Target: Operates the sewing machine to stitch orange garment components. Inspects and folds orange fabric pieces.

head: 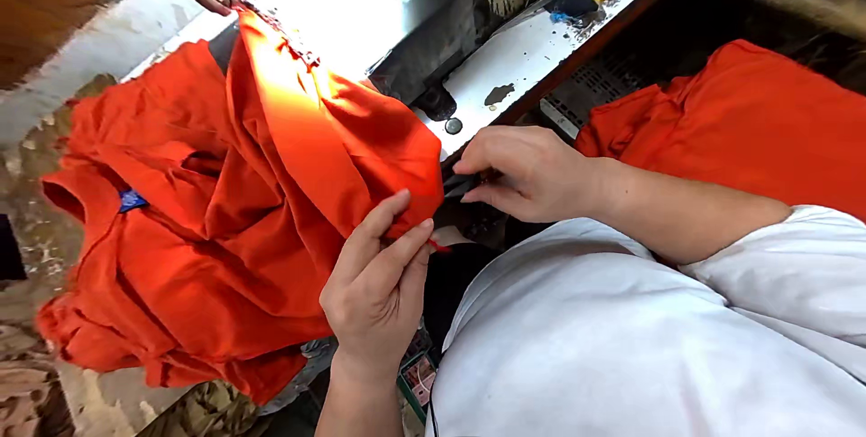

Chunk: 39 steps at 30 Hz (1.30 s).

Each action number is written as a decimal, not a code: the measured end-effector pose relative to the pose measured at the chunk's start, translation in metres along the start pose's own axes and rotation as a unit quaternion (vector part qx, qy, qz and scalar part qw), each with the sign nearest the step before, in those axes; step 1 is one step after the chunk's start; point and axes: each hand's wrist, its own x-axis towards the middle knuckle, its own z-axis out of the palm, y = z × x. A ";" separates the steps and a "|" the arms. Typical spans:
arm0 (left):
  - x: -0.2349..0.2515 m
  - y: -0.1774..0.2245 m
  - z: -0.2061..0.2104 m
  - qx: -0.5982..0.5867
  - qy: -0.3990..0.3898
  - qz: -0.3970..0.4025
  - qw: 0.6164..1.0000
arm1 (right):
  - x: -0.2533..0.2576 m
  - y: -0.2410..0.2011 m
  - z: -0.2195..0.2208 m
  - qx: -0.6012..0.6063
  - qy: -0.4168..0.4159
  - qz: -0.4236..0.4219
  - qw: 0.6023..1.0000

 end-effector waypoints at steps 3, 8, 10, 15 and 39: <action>0.003 -0.004 0.005 -0.071 0.009 0.030 0.997 | 0.000 -0.006 0.004 -0.036 0.030 -0.092 0.995; 0.006 0.000 0.010 -0.105 -0.003 0.030 0.994 | 0.002 -0.007 0.013 -0.051 0.051 -0.130 0.989; 0.005 0.000 0.010 -0.081 0.008 0.033 0.996 | 0.002 -0.005 0.013 -0.056 0.050 -0.123 0.990; 0.007 -0.005 0.003 0.053 0.058 0.059 0.995 | 0.000 0.004 0.006 -0.061 0.041 -0.103 0.992; -0.012 -0.006 -0.073 0.182 -0.036 0.009 0.983 | 0.016 0.014 -0.005 0.012 -0.011 -0.071 0.997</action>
